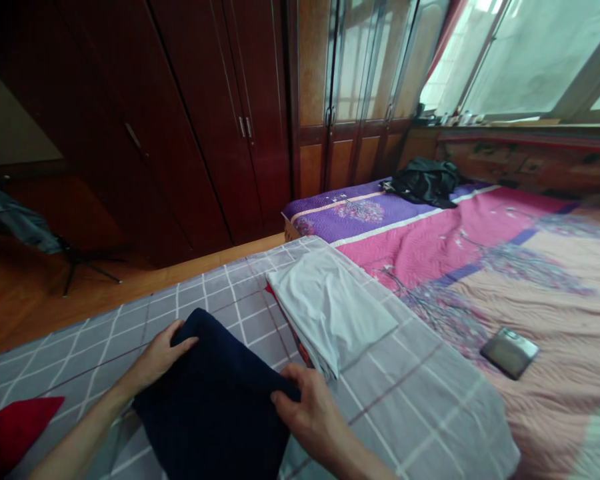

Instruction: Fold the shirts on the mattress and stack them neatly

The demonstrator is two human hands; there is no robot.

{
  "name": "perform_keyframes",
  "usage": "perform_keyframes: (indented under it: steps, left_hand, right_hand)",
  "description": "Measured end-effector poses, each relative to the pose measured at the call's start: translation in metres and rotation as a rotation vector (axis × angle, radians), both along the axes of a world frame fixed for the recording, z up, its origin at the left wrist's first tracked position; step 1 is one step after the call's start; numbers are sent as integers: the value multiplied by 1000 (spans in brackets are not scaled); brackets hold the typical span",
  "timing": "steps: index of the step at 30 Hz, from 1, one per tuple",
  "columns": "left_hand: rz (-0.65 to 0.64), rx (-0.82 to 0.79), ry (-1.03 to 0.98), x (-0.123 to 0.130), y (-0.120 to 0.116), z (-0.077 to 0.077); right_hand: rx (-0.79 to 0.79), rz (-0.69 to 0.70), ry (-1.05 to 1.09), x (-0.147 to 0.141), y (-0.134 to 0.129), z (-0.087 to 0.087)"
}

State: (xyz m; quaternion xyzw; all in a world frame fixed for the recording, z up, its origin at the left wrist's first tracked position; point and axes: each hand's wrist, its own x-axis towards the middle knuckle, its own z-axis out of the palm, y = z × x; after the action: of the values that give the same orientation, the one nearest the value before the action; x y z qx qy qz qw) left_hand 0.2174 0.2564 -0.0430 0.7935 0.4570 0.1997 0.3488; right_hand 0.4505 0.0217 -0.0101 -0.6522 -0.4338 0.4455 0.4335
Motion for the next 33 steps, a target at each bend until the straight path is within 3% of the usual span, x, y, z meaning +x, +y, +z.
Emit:
perform_keyframes:
  steps: [5,10,14,18,20,22,26,28,30,33]
  left_hand:
    - [-66,28,-97,59,3,22]
    - [-149,-3,-203,112,8,78]
    - [-229,2,-253,160,9,127]
    - [-382,-15,-231,215,20,154]
    - [-418,14,-195,247,29,151]
    - [-408,51,-153,279,38,134]
    - [-352,59,-70,324,46,72]
    - [-335,51,-42,332,48,42]
    - [-324,48,-35,333,50,22]
    - [-325,30,-32,327,56,13]
  right_hand:
    - [16,-112,-18,29,-17,23]
    - [77,-212,9,56,-34,51]
    - [159,-305,150,80,-43,68]
    - [247,-378,352,112,-44,75]
    - [280,-411,423,135,-39,67]
    - [279,-456,450,160,-29,50]
    - [121,-588,424,203,-9,-3]
    - [85,-615,415,212,-5,-24]
    - [92,-616,411,214,-4,-36]
    - [107,-609,385,214,-6,-42]
